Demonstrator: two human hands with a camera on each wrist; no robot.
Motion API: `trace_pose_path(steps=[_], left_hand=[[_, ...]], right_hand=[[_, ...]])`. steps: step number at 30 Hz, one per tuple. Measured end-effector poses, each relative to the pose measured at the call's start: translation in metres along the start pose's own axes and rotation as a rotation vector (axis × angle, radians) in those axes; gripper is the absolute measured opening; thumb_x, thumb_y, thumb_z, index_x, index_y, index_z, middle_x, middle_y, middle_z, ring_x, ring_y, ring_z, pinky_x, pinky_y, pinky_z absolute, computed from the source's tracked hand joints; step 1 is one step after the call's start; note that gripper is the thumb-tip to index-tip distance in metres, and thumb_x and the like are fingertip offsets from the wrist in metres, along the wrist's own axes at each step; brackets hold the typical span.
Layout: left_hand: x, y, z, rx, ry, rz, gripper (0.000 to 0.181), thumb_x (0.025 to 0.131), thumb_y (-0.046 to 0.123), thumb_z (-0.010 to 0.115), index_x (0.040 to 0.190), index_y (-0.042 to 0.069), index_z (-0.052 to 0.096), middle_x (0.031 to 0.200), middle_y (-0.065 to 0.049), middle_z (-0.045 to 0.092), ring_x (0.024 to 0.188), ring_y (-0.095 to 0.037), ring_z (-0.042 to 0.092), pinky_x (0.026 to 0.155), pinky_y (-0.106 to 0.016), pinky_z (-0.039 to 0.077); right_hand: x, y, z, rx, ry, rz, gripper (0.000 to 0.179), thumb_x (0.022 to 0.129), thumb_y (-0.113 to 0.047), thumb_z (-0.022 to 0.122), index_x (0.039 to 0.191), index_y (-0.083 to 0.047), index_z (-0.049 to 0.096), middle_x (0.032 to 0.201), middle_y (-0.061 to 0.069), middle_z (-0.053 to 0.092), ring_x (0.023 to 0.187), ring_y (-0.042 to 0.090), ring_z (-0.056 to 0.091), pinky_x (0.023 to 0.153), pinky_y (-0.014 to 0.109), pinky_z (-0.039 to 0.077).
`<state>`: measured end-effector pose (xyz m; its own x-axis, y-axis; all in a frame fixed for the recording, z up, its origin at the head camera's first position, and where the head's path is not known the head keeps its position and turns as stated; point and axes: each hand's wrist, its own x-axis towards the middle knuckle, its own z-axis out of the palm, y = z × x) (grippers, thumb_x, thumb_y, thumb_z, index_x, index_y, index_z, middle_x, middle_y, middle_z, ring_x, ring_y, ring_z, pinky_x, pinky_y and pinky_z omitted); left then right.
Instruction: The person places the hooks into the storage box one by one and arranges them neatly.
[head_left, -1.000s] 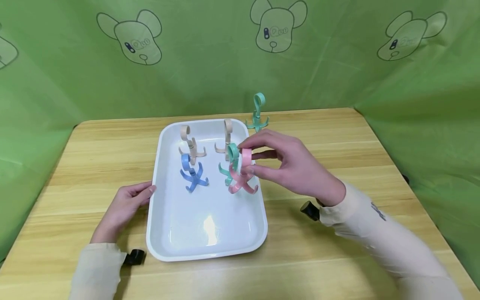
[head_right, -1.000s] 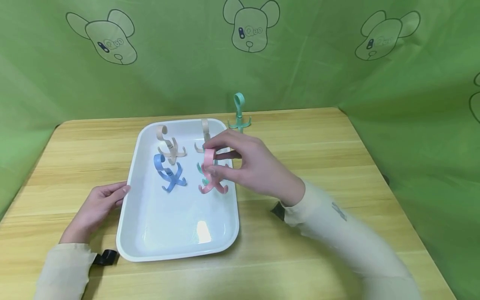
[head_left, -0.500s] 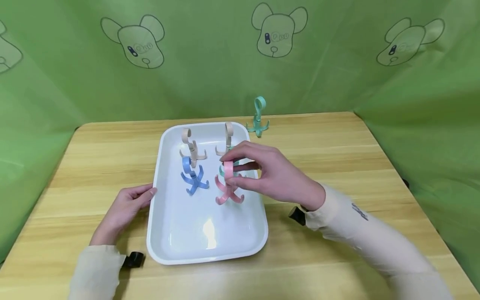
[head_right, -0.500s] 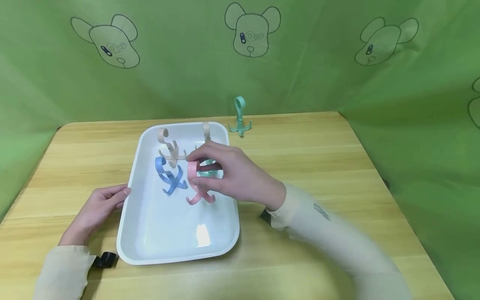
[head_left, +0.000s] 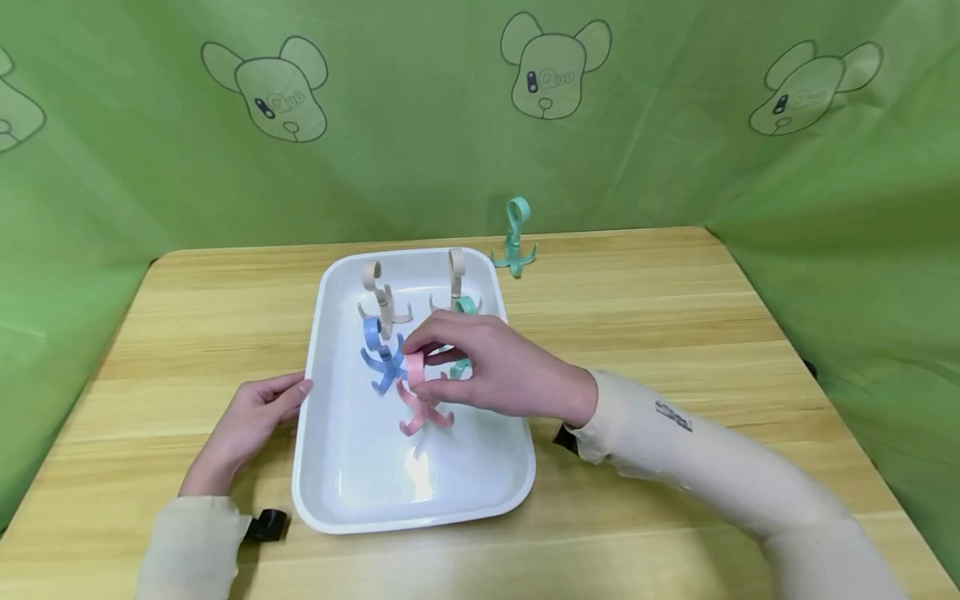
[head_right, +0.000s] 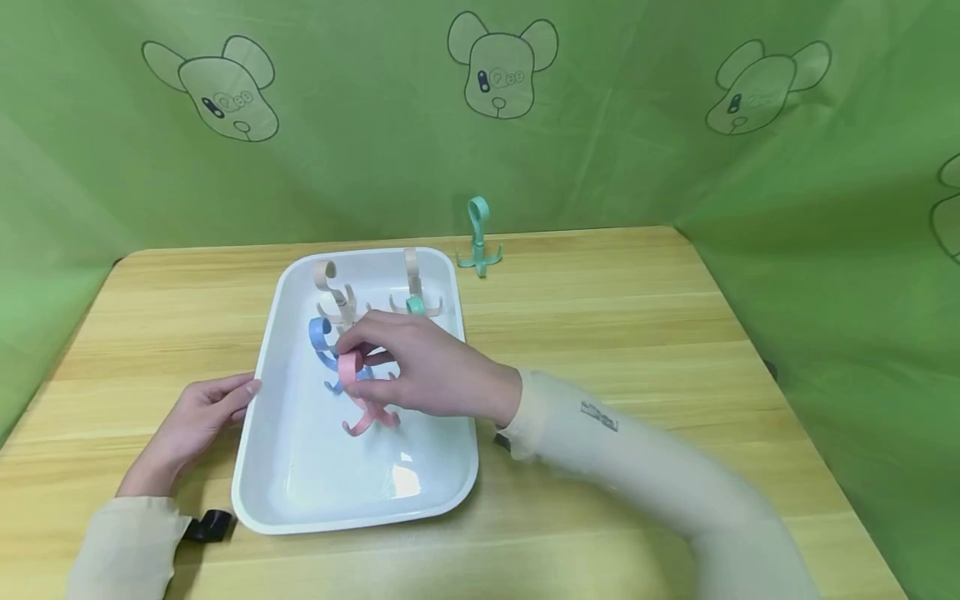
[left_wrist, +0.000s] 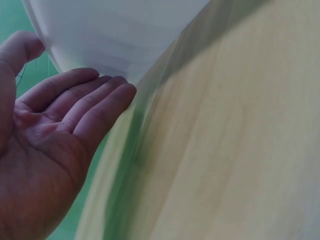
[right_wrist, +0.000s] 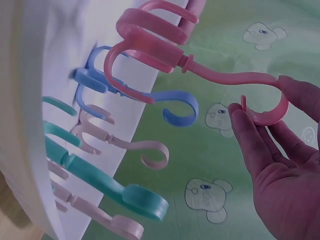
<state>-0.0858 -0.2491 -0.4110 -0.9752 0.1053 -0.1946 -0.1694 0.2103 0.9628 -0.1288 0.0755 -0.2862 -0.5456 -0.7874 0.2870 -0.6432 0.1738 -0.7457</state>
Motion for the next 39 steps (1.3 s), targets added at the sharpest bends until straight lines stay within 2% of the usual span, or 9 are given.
trace_pose_path(steps=[13, 21, 30, 39], left_hand=[[-0.001, 0.0, 0.0, -0.043, -0.017, -0.035, 0.055, 0.103, 0.028, 0.056, 0.135, -0.015, 0.047, 0.131, -0.032, 0.053, 0.097, -0.014, 0.068, 0.085, -0.028, 0.055], [-0.001, 0.0, -0.003, -0.014, -0.004, -0.051, 0.056, 0.102, 0.032, 0.057, 0.136, -0.012, 0.049, 0.132, -0.029, 0.054, 0.098, -0.015, 0.068, 0.085, -0.027, 0.054], [0.005, 0.0, 0.001, -0.032, -0.02, -0.026, 0.054, 0.102, 0.028, 0.057, 0.134, -0.014, 0.049, 0.131, -0.031, 0.054, 0.097, -0.015, 0.068, 0.084, -0.03, 0.055], [0.002, -0.002, 0.001, -0.044, -0.009, -0.019, 0.053, 0.103, 0.026, 0.055, 0.134, -0.016, 0.047, 0.13, -0.034, 0.052, 0.096, -0.013, 0.068, 0.083, -0.029, 0.055]], right_hand=[[0.01, 0.009, 0.018, 0.02, -0.074, 0.075, 0.025, 0.088, -0.005, 0.074, 0.112, -0.002, 0.065, 0.105, -0.002, 0.062, 0.104, 0.005, 0.061, 0.089, 0.018, 0.05], [0.016, 0.011, 0.027, -0.01, -0.099, 0.081, 0.027, 0.088, -0.004, 0.073, 0.113, -0.004, 0.063, 0.109, -0.001, 0.061, 0.104, 0.005, 0.062, 0.089, 0.017, 0.049], [0.013, 0.013, 0.027, -0.082, -0.146, 0.125, 0.022, 0.09, -0.011, 0.072, 0.11, -0.008, 0.063, 0.104, -0.008, 0.059, 0.103, 0.003, 0.06, 0.09, 0.015, 0.047], [0.016, 0.015, 0.035, -0.102, -0.181, 0.106, 0.018, 0.092, -0.014, 0.071, 0.108, -0.009, 0.065, 0.102, -0.008, 0.057, 0.1, 0.004, 0.058, 0.091, 0.015, 0.046]])
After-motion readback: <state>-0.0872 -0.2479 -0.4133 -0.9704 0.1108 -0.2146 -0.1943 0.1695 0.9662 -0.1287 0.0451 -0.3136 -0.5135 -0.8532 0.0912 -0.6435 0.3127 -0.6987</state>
